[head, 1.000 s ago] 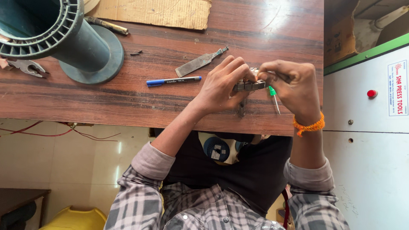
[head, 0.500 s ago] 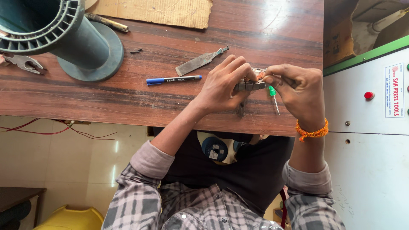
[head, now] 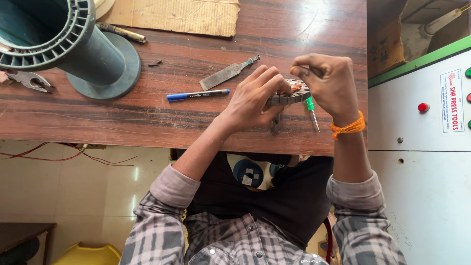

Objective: The person hand-winds copper wire into the slots of a motor armature clamped on a workbench, pressing each wire turn into place with their fingers and occasionally using a screwdriver to seat the wire. They work around the armature slot by slot, feeding and tightening the wire throughout the clip.

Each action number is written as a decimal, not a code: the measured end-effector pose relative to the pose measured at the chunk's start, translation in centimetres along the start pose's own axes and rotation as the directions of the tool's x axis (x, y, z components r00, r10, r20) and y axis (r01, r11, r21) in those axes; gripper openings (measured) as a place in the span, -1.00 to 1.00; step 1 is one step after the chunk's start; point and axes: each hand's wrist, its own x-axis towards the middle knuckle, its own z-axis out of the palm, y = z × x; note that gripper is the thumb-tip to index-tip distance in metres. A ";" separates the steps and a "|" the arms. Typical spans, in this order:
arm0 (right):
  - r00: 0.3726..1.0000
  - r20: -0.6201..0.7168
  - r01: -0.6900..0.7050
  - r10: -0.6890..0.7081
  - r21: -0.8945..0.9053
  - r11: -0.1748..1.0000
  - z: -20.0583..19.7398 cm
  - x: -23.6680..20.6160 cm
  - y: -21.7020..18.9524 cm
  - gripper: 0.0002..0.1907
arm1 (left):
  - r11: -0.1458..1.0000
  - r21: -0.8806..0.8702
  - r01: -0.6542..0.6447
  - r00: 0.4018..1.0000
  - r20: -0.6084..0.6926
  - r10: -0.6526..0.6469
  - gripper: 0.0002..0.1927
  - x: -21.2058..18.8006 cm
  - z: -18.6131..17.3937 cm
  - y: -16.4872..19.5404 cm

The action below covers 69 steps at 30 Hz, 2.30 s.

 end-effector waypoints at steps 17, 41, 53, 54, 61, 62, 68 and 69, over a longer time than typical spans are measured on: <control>0.984 -0.071 -0.159 0.162 0.048 0.986 -0.3 -3.0 -2.0 -0.92 | 0.701 -0.569 0.431 0.876 0.449 -0.175 -0.80 3.3 -1.4 -4.5; 0.951 -0.207 -0.199 0.228 0.155 0.968 7.9 -11.8 -0.9 -0.96 | 0.897 -0.419 0.141 0.983 0.169 -0.076 -0.72 1.8 -3.1 -1.7; 0.923 -0.325 -0.136 0.205 0.222 0.966 2.1 -10.8 0.3 -0.91 | 0.997 -0.023 -0.067 0.997 0.029 0.068 -0.53 -0.7 -1.3 -0.8; 0.932 -0.319 -0.115 0.172 0.190 0.975 1.7 -10.5 -0.1 -0.91 | 0.997 0.008 -0.077 0.997 0.017 0.076 -0.53 -0.8 -1.2 -0.8; 0.966 -0.255 -0.019 0.041 0.088 0.996 1.0 -7.7 -2.4 -0.90 | 0.999 0.028 -0.033 0.999 -0.031 0.034 -0.58 -0.8 -0.3 -0.4; 0.968 -0.248 -0.021 0.043 0.088 0.996 1.0 -7.5 -2.6 -0.90 | 0.999 0.026 -0.026 0.999 -0.036 0.027 -0.58 -0.8 -0.2 -0.3; 0.979 -0.197 -0.030 0.045 0.080 0.996 0.7 -5.4 -1.9 -0.94 | 1.000 0.024 -0.011 1.000 -0.026 0.011 -0.60 -0.8 0.1 -0.4; 0.982 -0.182 -0.028 0.043 0.084 0.996 0.6 -4.9 -1.5 -0.95 | 0.999 0.031 -0.017 0.999 -0.027 0.018 -0.60 -0.9 0.2 -0.5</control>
